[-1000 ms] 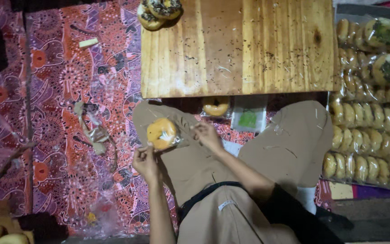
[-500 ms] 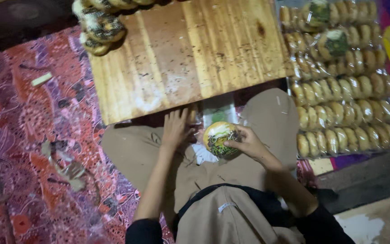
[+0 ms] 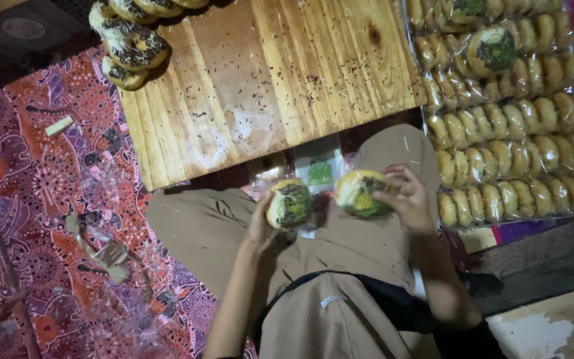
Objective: The person sits on a patterned floor mat and repeatedly picks up ring-shaped pastries from a wooden board. They place each pastry into a clear plastic bag and set the packaged item into a metal tray. The process continues until the board is empty.
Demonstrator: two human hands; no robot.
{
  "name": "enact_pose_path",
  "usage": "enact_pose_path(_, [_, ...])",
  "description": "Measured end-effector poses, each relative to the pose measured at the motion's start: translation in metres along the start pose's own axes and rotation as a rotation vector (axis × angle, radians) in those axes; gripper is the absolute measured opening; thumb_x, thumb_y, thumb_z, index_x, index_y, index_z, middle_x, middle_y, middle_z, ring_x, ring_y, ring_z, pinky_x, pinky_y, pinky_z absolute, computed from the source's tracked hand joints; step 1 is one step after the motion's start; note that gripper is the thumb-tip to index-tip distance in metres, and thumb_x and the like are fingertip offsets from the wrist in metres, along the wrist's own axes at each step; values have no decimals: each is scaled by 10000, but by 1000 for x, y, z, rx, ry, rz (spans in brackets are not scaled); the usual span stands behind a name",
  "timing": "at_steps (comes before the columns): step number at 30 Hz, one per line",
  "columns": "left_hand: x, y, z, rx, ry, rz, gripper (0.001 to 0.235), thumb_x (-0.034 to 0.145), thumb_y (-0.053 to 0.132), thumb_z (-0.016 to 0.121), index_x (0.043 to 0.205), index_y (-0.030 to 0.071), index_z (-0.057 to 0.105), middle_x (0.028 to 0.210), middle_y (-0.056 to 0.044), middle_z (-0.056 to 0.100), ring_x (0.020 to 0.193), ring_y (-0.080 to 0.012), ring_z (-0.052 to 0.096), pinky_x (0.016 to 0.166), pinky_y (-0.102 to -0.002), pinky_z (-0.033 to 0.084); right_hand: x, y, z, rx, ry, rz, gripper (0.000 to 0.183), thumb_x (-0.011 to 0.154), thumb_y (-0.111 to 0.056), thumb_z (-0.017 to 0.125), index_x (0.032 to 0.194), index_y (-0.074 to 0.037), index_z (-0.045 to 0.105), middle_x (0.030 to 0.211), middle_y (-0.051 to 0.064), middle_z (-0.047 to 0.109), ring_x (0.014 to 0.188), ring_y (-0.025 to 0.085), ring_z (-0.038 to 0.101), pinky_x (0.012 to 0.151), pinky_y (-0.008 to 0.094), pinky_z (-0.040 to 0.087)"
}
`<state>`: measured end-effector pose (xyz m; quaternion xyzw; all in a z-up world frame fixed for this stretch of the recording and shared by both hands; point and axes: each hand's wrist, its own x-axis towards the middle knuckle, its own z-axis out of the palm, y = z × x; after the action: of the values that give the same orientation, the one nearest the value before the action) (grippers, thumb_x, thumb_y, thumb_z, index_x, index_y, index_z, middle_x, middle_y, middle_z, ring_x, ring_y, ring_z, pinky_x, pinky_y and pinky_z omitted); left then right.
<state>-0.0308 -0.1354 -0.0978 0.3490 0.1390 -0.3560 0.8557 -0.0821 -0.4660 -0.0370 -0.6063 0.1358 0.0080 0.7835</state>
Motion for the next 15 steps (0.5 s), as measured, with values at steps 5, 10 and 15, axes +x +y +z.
enact_pose_path(5, [9, -14, 47, -202, -114, -65, 932, 964, 759, 365, 1490, -3, 473, 1427, -203, 590, 1285, -332, 604, 1100, -503, 492, -15, -6, 7, 288, 126, 60, 335, 955, -63, 674, 1273, 9, 597, 1150, 160, 703, 1009, 216, 687, 870, 349, 590])
enact_pose_path(10, [27, -41, 82, -41, -16, -130, 843, 930, 714, 380, 1458, 65, 487, 1404, -146, 606, 1285, -298, 598, 1044, -526, 517, -29, -3, 45, -123, 285, -78, 278, 990, -92, 659, 1244, 16, 630, 1202, 103, 690, 1118, 170, 635, 987, 284, 496])
enact_pose_path(15, [46, -58, 103, 86, -40, -115, 712, 1009, 598, 480, 1477, 62, 517, 1449, -125, 601, 1330, -251, 589, 1093, -405, 514, -27, -13, 48, -529, 348, -201, 309, 1001, -166, 627, 1263, -2, 623, 1230, 92, 697, 1175, 194, 651, 1033, 309, 485])
